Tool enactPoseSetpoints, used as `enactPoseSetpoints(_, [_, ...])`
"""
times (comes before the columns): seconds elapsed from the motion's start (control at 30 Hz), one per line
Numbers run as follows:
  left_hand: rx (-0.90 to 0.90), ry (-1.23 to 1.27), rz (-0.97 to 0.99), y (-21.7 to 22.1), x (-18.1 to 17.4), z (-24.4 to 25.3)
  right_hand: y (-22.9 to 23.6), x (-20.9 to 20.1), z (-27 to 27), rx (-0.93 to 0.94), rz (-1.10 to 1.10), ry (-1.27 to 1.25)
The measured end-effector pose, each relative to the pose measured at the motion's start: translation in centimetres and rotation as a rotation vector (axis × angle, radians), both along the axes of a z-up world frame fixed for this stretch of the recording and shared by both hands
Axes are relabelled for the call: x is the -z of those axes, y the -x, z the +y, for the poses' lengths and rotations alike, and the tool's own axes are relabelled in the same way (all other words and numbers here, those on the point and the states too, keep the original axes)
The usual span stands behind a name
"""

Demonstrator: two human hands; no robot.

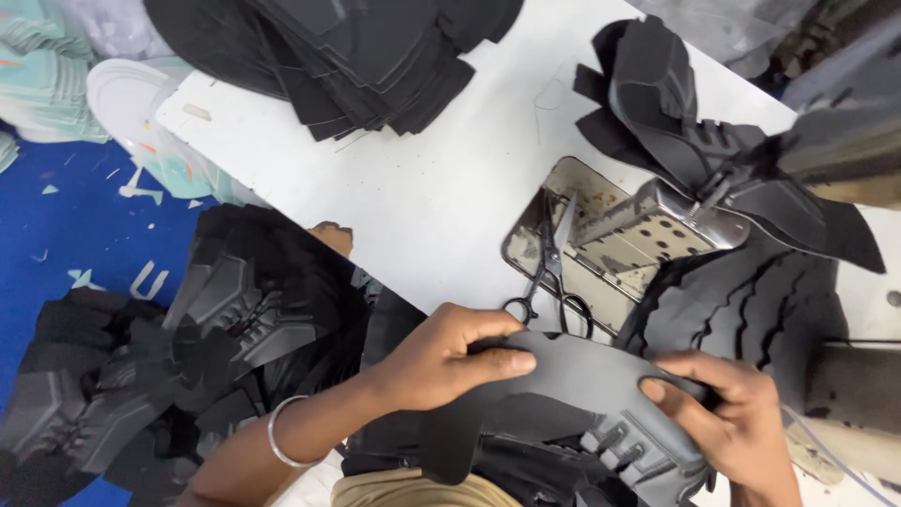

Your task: The person sews black shoe parts using a sewing machine, guiding the material through the needle. They then use scissors to trim excess thread and cut the material, repeating the process with multiple shoe components.

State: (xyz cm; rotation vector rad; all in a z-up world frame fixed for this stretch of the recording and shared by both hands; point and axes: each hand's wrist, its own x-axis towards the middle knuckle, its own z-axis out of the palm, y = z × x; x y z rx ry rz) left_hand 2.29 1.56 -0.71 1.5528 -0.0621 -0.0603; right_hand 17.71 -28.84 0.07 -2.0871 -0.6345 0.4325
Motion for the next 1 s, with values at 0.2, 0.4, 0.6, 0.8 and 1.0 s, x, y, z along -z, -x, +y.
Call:
enactPoseSetpoints(0.2, [0.105, -0.154, 0.176, -3.1, -2.6, 0.3, -1.0, 0.2, 1.4, -0.052, 0.170, -0.015])
enactPoseSetpoints(0.4, [0.195, -0.376, 0.137, -5.2, -4.0, 0.0, -1.9, -0.8, 1.7, -0.067, 0.255, 0.004])
enactPoseSetpoints(0.6, [0.215, 0.027, -0.011, -4.7, 0.1, -0.4, -2.7, -1.7, 0.5, -0.104, 0.280, -0.044])
enactPoseSetpoints(0.8, [0.216, 0.529, 0.136, -3.9, 4.7, -1.8, -3.7, -0.5, -1.1, -0.203, 0.428, -0.197])
enactPoseSetpoints(1.0, [0.200, 0.493, 0.107, -3.5, 3.0, -1.3, -3.3, -2.4, -0.1, -0.178, 0.403, -0.070])
